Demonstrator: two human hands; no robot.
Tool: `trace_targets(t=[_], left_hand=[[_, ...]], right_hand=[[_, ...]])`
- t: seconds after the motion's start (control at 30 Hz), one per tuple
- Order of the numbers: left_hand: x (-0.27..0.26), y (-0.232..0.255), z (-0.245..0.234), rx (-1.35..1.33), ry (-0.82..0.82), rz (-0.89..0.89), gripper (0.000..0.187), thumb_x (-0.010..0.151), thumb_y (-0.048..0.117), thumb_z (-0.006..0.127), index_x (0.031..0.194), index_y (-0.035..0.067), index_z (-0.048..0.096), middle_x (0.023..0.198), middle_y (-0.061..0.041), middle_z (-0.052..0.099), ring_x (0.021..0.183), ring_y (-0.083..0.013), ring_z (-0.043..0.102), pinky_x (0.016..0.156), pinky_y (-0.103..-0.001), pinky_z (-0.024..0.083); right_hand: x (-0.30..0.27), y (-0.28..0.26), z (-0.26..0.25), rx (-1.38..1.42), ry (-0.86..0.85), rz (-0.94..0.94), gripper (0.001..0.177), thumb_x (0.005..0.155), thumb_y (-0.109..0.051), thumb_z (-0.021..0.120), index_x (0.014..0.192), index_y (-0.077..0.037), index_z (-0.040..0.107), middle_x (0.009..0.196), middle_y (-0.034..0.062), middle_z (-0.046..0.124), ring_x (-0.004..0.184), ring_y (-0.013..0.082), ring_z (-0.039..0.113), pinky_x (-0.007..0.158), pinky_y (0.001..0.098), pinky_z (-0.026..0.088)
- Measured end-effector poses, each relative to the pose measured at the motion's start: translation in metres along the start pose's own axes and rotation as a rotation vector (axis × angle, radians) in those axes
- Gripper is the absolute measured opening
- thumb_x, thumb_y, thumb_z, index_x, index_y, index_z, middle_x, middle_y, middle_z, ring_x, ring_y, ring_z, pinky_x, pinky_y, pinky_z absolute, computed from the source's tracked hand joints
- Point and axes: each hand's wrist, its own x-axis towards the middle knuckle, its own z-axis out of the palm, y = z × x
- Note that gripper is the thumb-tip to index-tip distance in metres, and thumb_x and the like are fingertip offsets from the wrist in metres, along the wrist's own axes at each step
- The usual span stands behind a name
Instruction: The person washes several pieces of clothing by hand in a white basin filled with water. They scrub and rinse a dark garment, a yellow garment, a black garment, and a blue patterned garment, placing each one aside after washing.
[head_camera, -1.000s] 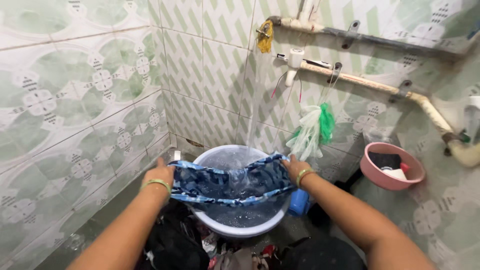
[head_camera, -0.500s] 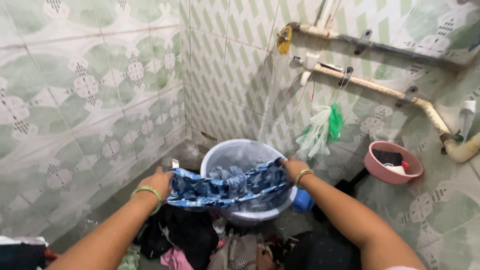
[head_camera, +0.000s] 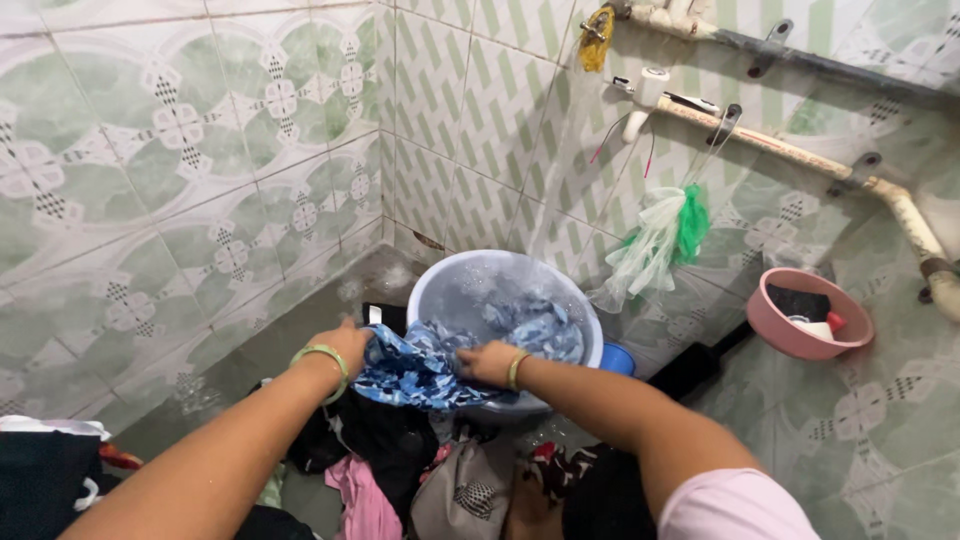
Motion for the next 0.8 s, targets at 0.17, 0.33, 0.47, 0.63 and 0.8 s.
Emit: trace_targets(t=[0.17, 0.33, 0.47, 0.63, 0.8], left_hand=[[-0.002, -0.002, 0.009, 0.021, -0.003, -0.020, 0.047, 0.092, 0.008, 0.055, 0.137, 0.022, 0.060, 0.150, -0.025, 0.044, 0.121, -0.0403, 0.063, 0.100, -0.047, 0.054], [-0.001, -0.006, 0.018, 0.091, -0.061, -0.045, 0.048, 0.094, 0.006, 0.053, 0.139, 0.020, 0.058, 0.151, -0.025, 0.044, 0.121, -0.0397, 0.064, 0.100, -0.046, 0.055], [0.003, -0.006, 0.018, 0.110, -0.081, -0.061, 0.049, 0.092, 0.007, 0.054, 0.139, 0.019, 0.057, 0.151, -0.025, 0.042, 0.122, -0.0400, 0.063, 0.101, -0.046, 0.054], [0.005, -0.010, 0.024, 0.124, -0.102, -0.077, 0.047, 0.094, 0.008, 0.052, 0.139, 0.019, 0.057, 0.146, -0.022, 0.049, 0.122, -0.0396, 0.063, 0.101, -0.046, 0.054], [0.013, -0.013, 0.028, 0.119, -0.096, -0.059, 0.042, 0.097, 0.011, 0.051, 0.137, 0.019, 0.060, 0.144, -0.022, 0.050, 0.122, -0.0389, 0.064, 0.102, -0.046, 0.054]], right_hand=[[0.025, 0.003, 0.025, 0.073, -0.001, 0.081, 0.033, 0.095, -0.015, 0.052, 0.125, -0.017, 0.066, 0.134, 0.0147, 0.057, 0.097, 0.0329, 0.070, 0.074, 0.0457, 0.059], [0.021, -0.001, 0.049, 0.050, -0.179, 0.178, 0.028, 0.102, -0.020, 0.050, 0.122, -0.016, 0.069, 0.115, 0.0149, 0.069, 0.096, 0.0331, 0.072, 0.078, 0.0463, 0.058], [0.025, 0.029, 0.044, 0.526, -0.194, 0.232, 0.016, 0.091, -0.017, 0.068, 0.102, -0.013, 0.078, 0.102, 0.0080, 0.078, 0.094, 0.0251, 0.073, 0.085, 0.0399, 0.057], [0.000, 0.131, 0.014, 1.303, 0.697, 0.487, 0.021, 0.091, -0.026, 0.076, 0.097, -0.007, 0.073, 0.097, 0.0089, 0.077, 0.091, 0.0170, 0.071, 0.085, 0.0347, 0.058], [-0.051, 0.147, 0.014, 0.748, 0.371, 1.247, 0.045, 0.091, -0.046, 0.079, 0.104, -0.003, 0.074, 0.107, 0.0230, 0.073, 0.103, 0.0367, 0.069, 0.091, 0.0441, 0.053]])
